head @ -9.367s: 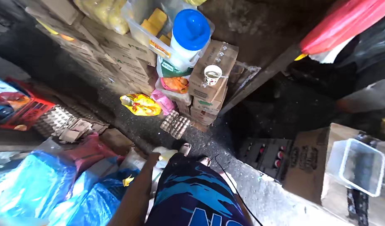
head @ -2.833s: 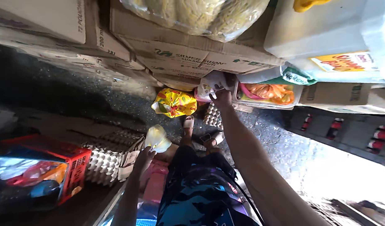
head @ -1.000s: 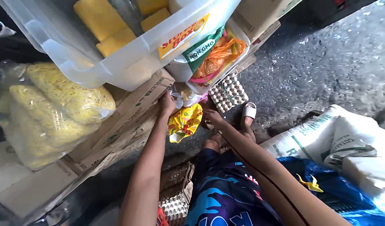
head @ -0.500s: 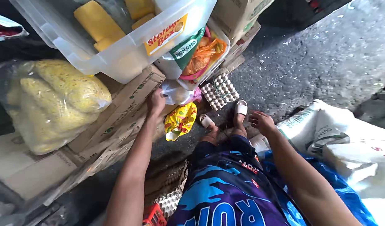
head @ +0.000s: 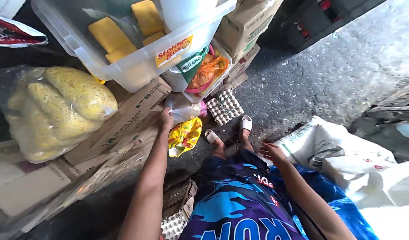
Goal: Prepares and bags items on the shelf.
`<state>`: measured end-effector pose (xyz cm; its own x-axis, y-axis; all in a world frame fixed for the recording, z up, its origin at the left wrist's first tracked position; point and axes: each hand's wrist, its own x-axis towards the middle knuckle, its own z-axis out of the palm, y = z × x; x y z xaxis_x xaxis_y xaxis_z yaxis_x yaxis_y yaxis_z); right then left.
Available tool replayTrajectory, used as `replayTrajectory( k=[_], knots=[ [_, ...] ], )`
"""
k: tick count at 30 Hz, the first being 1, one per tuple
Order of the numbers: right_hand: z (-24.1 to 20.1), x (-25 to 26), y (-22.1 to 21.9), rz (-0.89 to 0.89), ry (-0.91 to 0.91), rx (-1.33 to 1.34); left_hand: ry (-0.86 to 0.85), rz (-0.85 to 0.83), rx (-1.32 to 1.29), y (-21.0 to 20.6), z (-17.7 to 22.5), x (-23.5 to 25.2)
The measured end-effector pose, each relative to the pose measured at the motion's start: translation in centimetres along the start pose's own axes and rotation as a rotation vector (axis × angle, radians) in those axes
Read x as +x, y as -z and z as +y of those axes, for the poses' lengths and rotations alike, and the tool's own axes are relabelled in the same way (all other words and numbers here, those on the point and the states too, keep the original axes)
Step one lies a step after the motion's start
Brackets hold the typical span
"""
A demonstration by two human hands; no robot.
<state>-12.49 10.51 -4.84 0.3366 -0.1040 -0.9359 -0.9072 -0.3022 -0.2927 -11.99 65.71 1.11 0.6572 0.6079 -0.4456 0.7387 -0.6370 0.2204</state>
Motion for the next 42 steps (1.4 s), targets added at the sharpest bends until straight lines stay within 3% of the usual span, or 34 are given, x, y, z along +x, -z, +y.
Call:
replayTrajectory(
  k=[2,5,7,10,13,18,22,26,33,36,42],
  knots=[
    [0.0,-0.5,1.1,0.027,-0.005,-0.016,0.031,0.04,-0.236,0.1,0.4,0.7],
    [0.2,-0.4,3.0,0.074,0.014,-0.026,0.231,0.131,-0.936,0.9,2.0,1.2],
    [-0.1,-1.1,3.6,0.09,0.008,-0.029,0.29,0.173,-1.138,1.4,3.0,0.4],
    [-1.9,-1.9,3.1,0.096,0.068,-0.041,0.173,0.145,-0.994,1.1,3.1,-2.0],
    [-5.7,-3.4,-0.1,-0.001,0.29,-0.222,0.036,0.102,-0.865,1.3,2.6,-5.1],
    [-14.2,-8.2,-12.3,-0.336,0.769,-0.529,-0.049,0.116,-0.739,3.1,2.2,-10.6],
    [-16.8,-12.5,-22.9,-0.617,1.043,-0.554,-0.068,0.045,-0.797,4.4,4.0,-14.1],
    [-14.6,-14.2,-27.4,-0.756,1.029,-0.639,-0.056,0.014,-0.875,2.7,3.5,-17.2],
    [-12.7,-15.2,-25.3,-0.757,0.748,-0.825,-0.066,-0.033,-0.841,-0.9,1.4,-19.0],
    [-11.7,-16.7,-24.3,-0.781,0.658,-0.866,-0.028,-0.066,-0.802,0.7,1.3,-18.4],
    [-10.7,-18.9,-24.3,-0.865,0.731,-0.987,-0.123,-0.085,-0.691,3.2,1.7,-16.4]
  ],
)
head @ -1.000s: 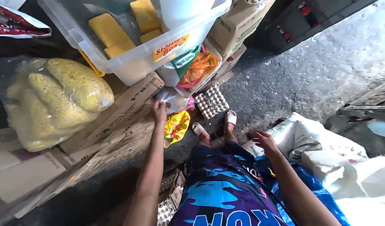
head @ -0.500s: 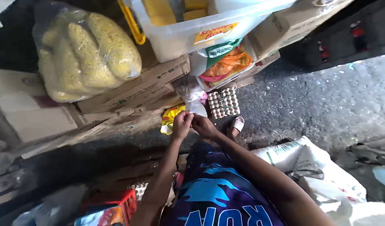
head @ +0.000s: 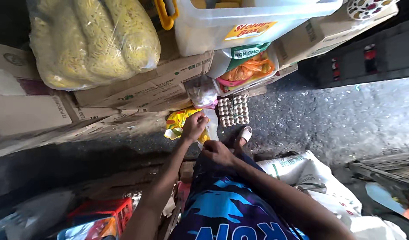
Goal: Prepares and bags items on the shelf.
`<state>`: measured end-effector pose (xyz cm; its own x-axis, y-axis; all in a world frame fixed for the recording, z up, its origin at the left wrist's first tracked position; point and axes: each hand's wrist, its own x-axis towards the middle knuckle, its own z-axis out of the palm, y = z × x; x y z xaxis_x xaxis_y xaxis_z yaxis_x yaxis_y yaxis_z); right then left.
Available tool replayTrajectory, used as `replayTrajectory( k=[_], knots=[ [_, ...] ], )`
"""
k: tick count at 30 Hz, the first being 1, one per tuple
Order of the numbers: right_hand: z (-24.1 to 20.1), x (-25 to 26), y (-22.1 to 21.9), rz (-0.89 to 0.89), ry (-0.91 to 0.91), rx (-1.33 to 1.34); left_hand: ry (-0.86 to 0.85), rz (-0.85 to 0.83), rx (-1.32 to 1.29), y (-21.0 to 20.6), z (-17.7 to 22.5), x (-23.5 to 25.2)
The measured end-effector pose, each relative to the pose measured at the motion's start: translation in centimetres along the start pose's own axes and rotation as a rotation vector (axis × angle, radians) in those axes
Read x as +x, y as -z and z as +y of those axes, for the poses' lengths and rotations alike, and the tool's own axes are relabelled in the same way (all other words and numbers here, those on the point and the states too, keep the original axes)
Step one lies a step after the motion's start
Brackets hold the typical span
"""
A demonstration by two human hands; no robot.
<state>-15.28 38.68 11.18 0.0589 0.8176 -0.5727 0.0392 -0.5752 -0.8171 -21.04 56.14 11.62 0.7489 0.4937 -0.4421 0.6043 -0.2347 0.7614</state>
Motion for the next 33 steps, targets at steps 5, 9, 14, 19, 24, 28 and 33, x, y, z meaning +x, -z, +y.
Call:
replayTrajectory(
  k=[5,9,14,19,24,28,33],
  knots=[
    [-0.1,-0.6,-0.2,0.031,-0.002,-0.065,0.166,-0.133,0.581,3.2,1.7,4.5],
    [-0.4,-0.9,0.1,0.07,-0.014,-0.078,0.341,-0.388,0.953,4.7,-0.2,5.7],
    [-0.1,-0.9,0.1,0.044,-0.02,-0.045,0.474,-0.449,0.406,5.3,-8.1,5.1],
    [-0.6,0.2,-0.1,-0.009,0.028,-0.056,0.555,-0.145,-0.45,1.5,-10.3,2.4],
    [-1.9,1.6,0.6,0.071,0.038,-0.021,0.378,-0.143,-0.782,-0.7,-7.8,1.1],
    [-3.5,2.1,1.3,0.174,0.056,0.073,0.155,-0.334,-0.752,0.6,-6.9,0.2],
    [-6.4,3.6,3.1,0.287,0.167,0.001,-0.046,-0.324,-0.596,2.3,-6.3,0.0]
  ],
)
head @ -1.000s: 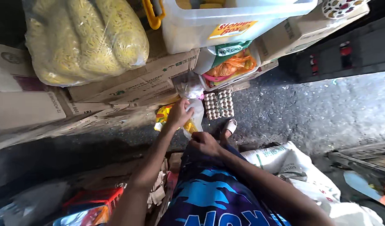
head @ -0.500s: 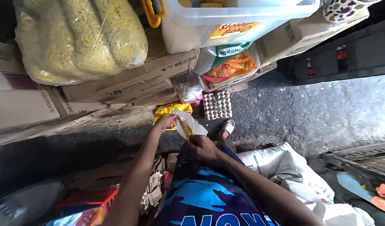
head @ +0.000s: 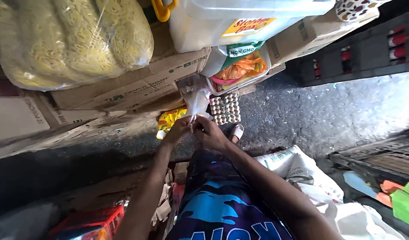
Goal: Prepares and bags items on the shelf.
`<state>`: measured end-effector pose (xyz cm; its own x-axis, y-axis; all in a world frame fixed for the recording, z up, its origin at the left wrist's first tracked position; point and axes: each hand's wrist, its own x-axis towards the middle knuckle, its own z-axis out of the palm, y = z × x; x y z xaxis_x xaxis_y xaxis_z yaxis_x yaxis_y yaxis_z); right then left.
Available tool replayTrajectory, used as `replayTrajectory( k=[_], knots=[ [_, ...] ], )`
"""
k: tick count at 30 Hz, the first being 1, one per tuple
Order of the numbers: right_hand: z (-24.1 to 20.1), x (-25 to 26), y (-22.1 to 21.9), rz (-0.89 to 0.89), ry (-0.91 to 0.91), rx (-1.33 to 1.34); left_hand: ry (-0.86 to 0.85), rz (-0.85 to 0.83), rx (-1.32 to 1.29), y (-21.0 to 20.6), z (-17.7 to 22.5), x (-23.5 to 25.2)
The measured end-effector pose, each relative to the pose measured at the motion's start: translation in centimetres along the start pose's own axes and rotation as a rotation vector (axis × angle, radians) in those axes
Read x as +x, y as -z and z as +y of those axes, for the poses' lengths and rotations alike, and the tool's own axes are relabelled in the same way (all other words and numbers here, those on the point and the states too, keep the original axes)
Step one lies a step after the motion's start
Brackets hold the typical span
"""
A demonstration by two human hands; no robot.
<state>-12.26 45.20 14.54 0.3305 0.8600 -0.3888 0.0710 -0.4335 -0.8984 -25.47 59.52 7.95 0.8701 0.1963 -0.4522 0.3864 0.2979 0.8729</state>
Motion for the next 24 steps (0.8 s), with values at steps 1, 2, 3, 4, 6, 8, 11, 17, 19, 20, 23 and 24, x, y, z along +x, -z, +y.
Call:
replayTrajectory(
  k=[1,2,3,4,6,8,11,17,19,20,23,24],
  knots=[
    [-0.8,0.7,0.3,0.021,0.034,-0.054,-0.02,0.03,0.051,-0.4,0.3,0.3],
    [-1.8,1.4,0.5,0.039,0.046,-0.12,-0.036,0.073,0.119,-0.8,0.5,0.6],
    [-2.8,2.1,0.7,0.06,0.044,-0.184,-0.058,0.131,0.207,-1.2,0.5,0.9],
    [-3.5,2.8,0.9,0.075,0.038,-0.241,-0.104,0.203,0.309,-1.6,0.4,1.2],
    [-4.5,3.7,1.2,0.092,0.032,-0.313,-0.206,0.379,0.421,-2.6,0.8,2.3],
    [-4.2,4.1,1.1,0.11,0.05,-0.345,0.07,0.489,0.366,-4.3,6.3,3.6],
    [-2.6,2.3,1.6,0.125,0.009,-0.355,0.159,0.576,0.198,-3.4,6.9,8.4],
    [10.3,-6.6,5.2,0.136,-0.342,-0.231,-0.078,0.615,-0.01,-0.1,0.8,16.6],
    [14.1,-11.1,6.2,0.128,-0.498,-0.164,-0.083,0.653,-0.03,0.3,1.1,17.4],
    [15.3,-13.2,6.5,0.122,-0.565,-0.107,-0.092,0.67,-0.023,0.5,1.0,17.5],
    [18.4,-18.4,6.2,0.175,-0.684,0.006,-0.125,0.757,-0.006,1.3,-0.8,17.8],
    [19.0,-19.6,6.1,0.198,-0.712,0.029,-0.138,0.789,-0.008,1.6,-1.6,18.0]
  ],
)
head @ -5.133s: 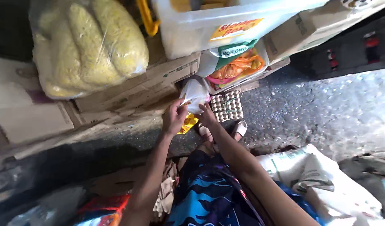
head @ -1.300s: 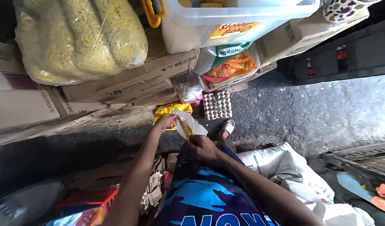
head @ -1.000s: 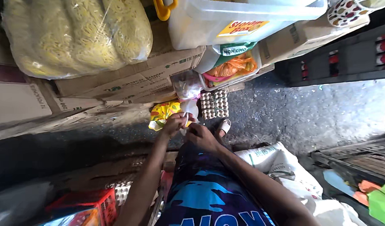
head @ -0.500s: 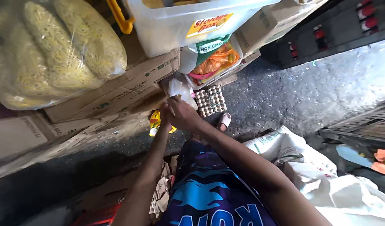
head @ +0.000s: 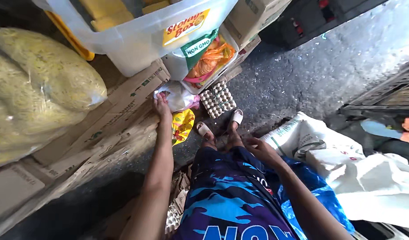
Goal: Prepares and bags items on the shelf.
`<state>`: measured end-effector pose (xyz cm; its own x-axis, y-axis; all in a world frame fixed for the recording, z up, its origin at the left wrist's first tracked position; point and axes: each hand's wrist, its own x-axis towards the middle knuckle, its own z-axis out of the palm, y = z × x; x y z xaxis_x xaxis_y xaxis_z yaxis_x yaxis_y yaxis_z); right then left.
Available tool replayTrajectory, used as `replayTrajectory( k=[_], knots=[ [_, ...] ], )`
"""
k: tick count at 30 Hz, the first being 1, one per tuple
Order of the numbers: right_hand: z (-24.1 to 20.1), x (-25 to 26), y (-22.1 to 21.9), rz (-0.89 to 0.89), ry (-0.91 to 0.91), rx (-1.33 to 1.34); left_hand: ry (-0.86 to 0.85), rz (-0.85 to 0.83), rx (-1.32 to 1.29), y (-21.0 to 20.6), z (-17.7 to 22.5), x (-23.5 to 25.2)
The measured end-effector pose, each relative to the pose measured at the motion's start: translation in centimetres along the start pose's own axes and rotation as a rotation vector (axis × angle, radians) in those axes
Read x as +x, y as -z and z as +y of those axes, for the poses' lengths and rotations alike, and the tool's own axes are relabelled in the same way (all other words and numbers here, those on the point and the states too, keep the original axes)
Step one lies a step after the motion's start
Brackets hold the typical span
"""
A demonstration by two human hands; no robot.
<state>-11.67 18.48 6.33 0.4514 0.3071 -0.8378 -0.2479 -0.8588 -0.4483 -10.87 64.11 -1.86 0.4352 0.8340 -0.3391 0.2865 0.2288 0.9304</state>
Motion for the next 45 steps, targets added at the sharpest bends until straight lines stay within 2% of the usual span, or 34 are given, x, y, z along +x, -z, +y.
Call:
replayTrajectory(
  k=[5,8,12,20,23,25,29,31,34,38,41,45],
  knots=[
    [3.6,-1.3,0.3,0.127,-0.152,0.151,0.03,0.151,0.068,-1.6,-1.2,2.5],
    [5.7,-1.0,0.0,0.152,-0.22,0.178,0.145,0.123,0.172,-2.6,-1.1,4.7],
    [8.5,-0.7,-0.1,0.158,-0.301,0.188,0.297,0.108,0.127,-3.4,-1.7,7.2],
    [13.7,-1.4,-0.8,0.201,-0.422,0.222,0.377,0.022,0.241,-2.7,-1.6,9.7],
    [15.6,-1.9,-1.3,0.203,-0.498,0.25,0.3,0.069,0.098,-2.0,-1.6,9.4],
    [16.1,-2.3,-1.4,0.207,-0.543,0.277,0.251,0.067,-0.015,-1.4,-0.1,7.9],
    [16.2,-2.8,-1.3,0.217,-0.569,0.347,0.255,0.011,0.214,-2.0,2.8,4.3],
    [16.1,-2.7,-1.1,0.235,-0.563,0.361,0.241,0.0,0.226,-1.5,2.9,2.3],
    [15.4,-2.3,-0.7,0.241,-0.524,0.368,0.242,0.057,0.201,-0.5,0.9,1.1],
    [14.9,-1.5,-0.3,0.22,-0.469,0.332,0.282,0.078,0.192,-0.5,-2.5,2.3],
    [14.7,-0.9,0.1,0.203,-0.464,0.314,0.356,0.046,0.159,-1.2,-3.1,3.3],
    [14.9,-0.8,0.3,0.222,-0.466,0.33,0.348,0.037,0.15,-1.8,-3.6,4.0]
  ],
)
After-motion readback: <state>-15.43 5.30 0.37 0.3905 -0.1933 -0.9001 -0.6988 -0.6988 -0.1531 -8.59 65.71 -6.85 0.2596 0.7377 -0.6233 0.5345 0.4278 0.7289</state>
